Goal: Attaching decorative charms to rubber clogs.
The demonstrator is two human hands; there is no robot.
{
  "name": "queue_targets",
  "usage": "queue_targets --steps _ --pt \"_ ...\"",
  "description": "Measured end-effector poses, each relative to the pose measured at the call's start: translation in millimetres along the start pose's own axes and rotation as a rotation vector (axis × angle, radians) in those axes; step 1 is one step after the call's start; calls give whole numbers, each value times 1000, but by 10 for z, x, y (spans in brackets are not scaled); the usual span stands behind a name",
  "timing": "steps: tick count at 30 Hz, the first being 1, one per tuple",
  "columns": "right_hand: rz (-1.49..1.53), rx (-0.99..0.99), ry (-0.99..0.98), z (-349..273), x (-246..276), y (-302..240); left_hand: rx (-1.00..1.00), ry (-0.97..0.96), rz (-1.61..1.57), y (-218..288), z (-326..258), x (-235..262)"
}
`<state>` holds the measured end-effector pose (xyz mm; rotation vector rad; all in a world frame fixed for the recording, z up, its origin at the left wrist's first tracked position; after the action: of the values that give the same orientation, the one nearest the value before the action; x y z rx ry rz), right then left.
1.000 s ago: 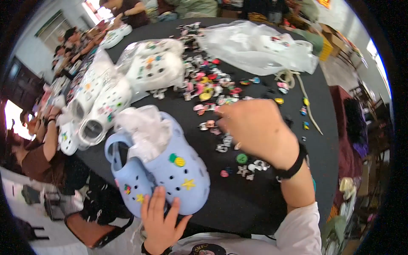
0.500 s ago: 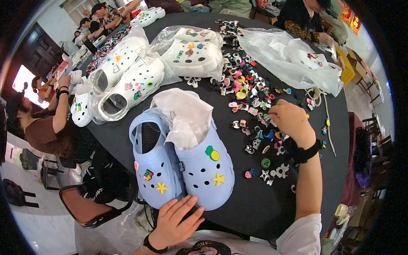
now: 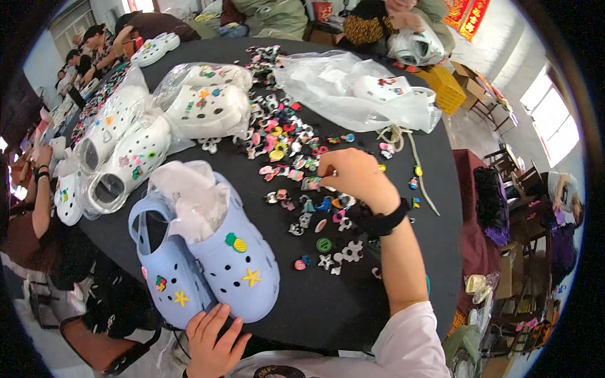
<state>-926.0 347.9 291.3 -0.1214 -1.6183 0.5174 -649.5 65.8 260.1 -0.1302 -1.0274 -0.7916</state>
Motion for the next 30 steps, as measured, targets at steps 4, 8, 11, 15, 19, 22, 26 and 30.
queue_targets --steps 4,8,11,15,19,22,26,30 --pt "142 12 -6 -39 123 -115 65 -162 40 32 -39 25" --pt "386 64 15 -122 238 -337 80 -163 48 32 -59 36" --pt "523 10 -76 -204 300 -402 78 -146 46 25 -63 46" --pt "706 186 -162 -412 365 -769 71 -152 39 36 -33 74" --pt "580 368 -401 -542 218 -1014 68 -135 30 28 -40 48" --pt "600 233 -577 -628 50 -1147 78 -152 42 30 -35 65" --pt "655 336 -538 -687 -167 -1290 76 -140 51 23 -28 73" --pt "585 412 -396 -638 -295 -1310 65 -146 48 18 -16 67"
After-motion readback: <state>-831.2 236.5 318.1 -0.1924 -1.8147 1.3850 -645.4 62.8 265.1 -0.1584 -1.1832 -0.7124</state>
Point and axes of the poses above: each hand's wrist, its own z-axis towards the middle knuckle, its own x-axis out of the back of the hand, y = z × x, the point moved 2 cm from there along z, towards the middle knuckle, and after that the axes turned 10 degrees about -x, right-handed, at the moved point
